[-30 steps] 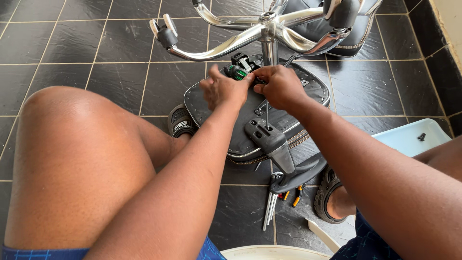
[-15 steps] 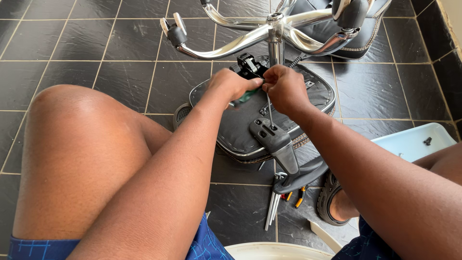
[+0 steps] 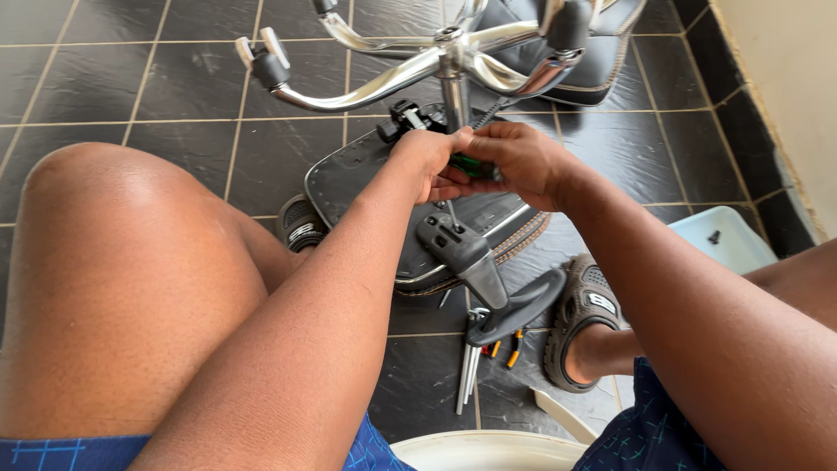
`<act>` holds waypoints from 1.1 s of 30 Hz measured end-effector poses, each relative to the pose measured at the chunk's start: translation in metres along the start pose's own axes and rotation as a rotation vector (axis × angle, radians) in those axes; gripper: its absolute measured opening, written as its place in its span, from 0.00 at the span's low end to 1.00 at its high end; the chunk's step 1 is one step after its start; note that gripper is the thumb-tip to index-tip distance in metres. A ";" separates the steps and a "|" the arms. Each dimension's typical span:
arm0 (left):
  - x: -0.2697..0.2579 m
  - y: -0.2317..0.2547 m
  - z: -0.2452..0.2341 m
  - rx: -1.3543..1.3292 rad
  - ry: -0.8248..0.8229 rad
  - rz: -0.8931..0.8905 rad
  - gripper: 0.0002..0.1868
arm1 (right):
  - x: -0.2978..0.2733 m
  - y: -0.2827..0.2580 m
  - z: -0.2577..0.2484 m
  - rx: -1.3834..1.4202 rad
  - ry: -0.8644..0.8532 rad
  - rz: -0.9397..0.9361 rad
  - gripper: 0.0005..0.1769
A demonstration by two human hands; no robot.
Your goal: The person sits on the floor and uses a screwdriver to tighten screws on the base of an overturned salon-style chair. They manipulate the screwdriver and adjust the chair's central column and footrest assembly.
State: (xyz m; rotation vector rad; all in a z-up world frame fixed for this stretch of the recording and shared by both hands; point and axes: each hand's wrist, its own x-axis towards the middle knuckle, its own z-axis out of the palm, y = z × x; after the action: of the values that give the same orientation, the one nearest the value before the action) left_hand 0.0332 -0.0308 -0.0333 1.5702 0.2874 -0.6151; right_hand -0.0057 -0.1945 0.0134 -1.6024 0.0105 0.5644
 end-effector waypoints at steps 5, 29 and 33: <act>-0.025 0.011 0.018 0.071 0.273 0.000 0.32 | -0.004 0.013 -0.005 -0.792 0.538 -0.243 0.23; -0.026 -0.002 -0.011 0.050 0.455 0.112 0.11 | 0.059 0.037 0.049 -0.343 0.216 -0.285 0.16; -0.025 0.006 -0.015 0.629 0.480 0.192 0.12 | 0.058 0.033 0.036 -0.537 0.267 -0.265 0.13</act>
State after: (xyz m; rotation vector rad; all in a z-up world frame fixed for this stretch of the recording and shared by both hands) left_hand 0.0187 -0.0119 -0.0148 2.3221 0.3095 -0.1655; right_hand 0.0218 -0.1460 -0.0383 -2.1511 -0.1643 0.1441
